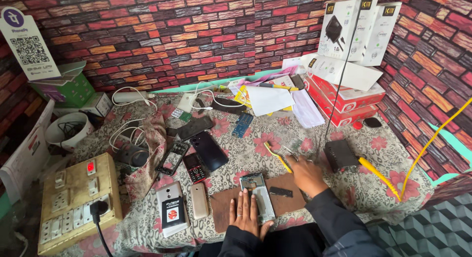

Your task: The person repairs a disassembled smartphone on a cluttered workbench. They use a screwdriver and a pry tool to work on the phone's internal components, reposition the phone body, and handle small parts while other phones and tools lie around the bench.

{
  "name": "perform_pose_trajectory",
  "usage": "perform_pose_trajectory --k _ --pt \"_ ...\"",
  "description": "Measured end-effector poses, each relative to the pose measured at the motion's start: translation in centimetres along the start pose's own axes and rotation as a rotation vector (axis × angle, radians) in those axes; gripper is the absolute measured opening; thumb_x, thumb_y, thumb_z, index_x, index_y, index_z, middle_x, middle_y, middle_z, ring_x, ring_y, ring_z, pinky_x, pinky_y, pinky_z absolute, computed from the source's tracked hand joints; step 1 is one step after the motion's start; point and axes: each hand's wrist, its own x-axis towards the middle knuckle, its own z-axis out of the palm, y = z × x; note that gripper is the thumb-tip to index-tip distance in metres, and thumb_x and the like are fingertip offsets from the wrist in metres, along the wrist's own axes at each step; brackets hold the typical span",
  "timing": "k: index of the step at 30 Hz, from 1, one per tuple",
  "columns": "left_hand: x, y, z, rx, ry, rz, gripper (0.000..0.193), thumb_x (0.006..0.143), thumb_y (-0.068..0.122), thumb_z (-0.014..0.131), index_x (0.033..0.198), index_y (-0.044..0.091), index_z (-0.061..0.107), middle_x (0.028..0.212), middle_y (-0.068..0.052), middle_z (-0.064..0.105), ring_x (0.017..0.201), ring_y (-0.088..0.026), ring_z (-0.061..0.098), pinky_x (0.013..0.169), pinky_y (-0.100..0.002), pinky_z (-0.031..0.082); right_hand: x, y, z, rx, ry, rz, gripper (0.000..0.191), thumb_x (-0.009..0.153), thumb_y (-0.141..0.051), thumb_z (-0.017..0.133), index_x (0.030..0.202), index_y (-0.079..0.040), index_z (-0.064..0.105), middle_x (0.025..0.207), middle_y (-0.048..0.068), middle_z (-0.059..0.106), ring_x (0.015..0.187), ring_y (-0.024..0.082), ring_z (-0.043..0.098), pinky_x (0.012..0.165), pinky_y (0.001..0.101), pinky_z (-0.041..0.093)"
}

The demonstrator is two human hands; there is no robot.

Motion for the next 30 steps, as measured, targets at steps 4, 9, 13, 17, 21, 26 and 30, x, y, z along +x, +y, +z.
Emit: perform_pose_trajectory --k 4,9,13,17,21,26,30 --pt "-0.2 0.1 -0.1 0.038 -0.013 -0.005 0.097 0.089 0.07 0.057 0.145 -0.008 0.042 0.16 -0.031 0.025 0.151 -0.042 0.02 0.118 -0.059 0.013 0.1 -0.2 0.6 -0.01 0.034 -0.007 0.06 0.088 -0.012 0.065 0.145 -0.023 0.05 0.134 0.018 0.056 0.106 0.041 0.068 0.079 0.0518 0.058" --pt "-0.2 0.0 0.0 0.048 -0.043 -0.017 0.098 0.089 0.07 0.056 0.145 -0.008 0.041 0.158 -0.032 0.025 0.149 -0.042 0.02 0.117 -0.06 0.013 0.4 0.8 0.5 0.003 0.059 0.019 0.06 0.085 -0.013 0.066 0.142 -0.024 0.05 0.136 0.022 0.053 0.109 0.043 0.065 0.081 0.0526 0.057" --pt "-0.3 0.1 0.0 0.04 -0.067 -0.03 0.098 0.09 0.07 0.056 0.146 -0.008 0.04 0.159 -0.031 0.026 0.15 -0.04 0.02 0.118 -0.059 0.012 0.4 1.6 0.5 -0.028 -0.065 0.04 0.056 0.091 -0.004 0.06 0.143 -0.023 0.046 0.135 0.02 0.056 0.105 0.043 0.068 0.081 0.0532 0.057" --pt "-0.3 0.2 -0.1 0.045 -0.06 -0.032 0.098 0.089 0.07 0.055 0.147 -0.007 0.04 0.159 -0.031 0.026 0.15 -0.041 0.021 0.118 -0.058 0.012 0.1 2.0 -0.7 0.025 -0.084 -0.017 0.063 0.082 0.001 0.063 0.138 -0.022 0.045 0.117 0.016 0.068 0.106 0.041 0.068 0.083 0.0515 0.057" --pt "-0.3 0.3 -0.3 0.05 -0.069 -0.032 0.098 0.089 0.07 0.055 0.146 -0.008 0.04 0.159 -0.032 0.026 0.15 -0.041 0.021 0.118 -0.058 0.012 -1.0 1.0 -3.4 0.166 0.136 -0.01 0.066 0.085 0.005 0.063 0.142 -0.021 0.043 0.11 0.018 0.068 0.101 0.041 0.068 0.081 0.0507 0.055" --pt "-0.3 0.5 -0.5 0.054 -0.049 -0.024 0.098 0.09 0.07 0.054 0.147 -0.008 0.039 0.159 -0.031 0.026 0.15 -0.041 0.021 0.119 -0.058 0.012 -1.7 -3.1 -4.4 0.892 0.331 -0.116 0.067 0.086 0.001 0.071 0.145 -0.013 0.042 0.102 0.013 0.066 0.096 0.026 0.07 0.081 0.037 0.058" --pt "-0.2 0.7 -0.7 0.053 -0.043 -0.024 0.097 0.09 0.07 0.055 0.148 -0.007 0.039 0.159 -0.031 0.026 0.151 -0.041 0.021 0.119 -0.058 0.012 -1.7 -6.2 -2.4 1.046 0.373 -0.22 0.065 0.085 0.002 0.075 0.14 -0.007 0.042 0.106 0.008 0.063 0.096 0.018 0.068 0.081 0.0307 0.058"
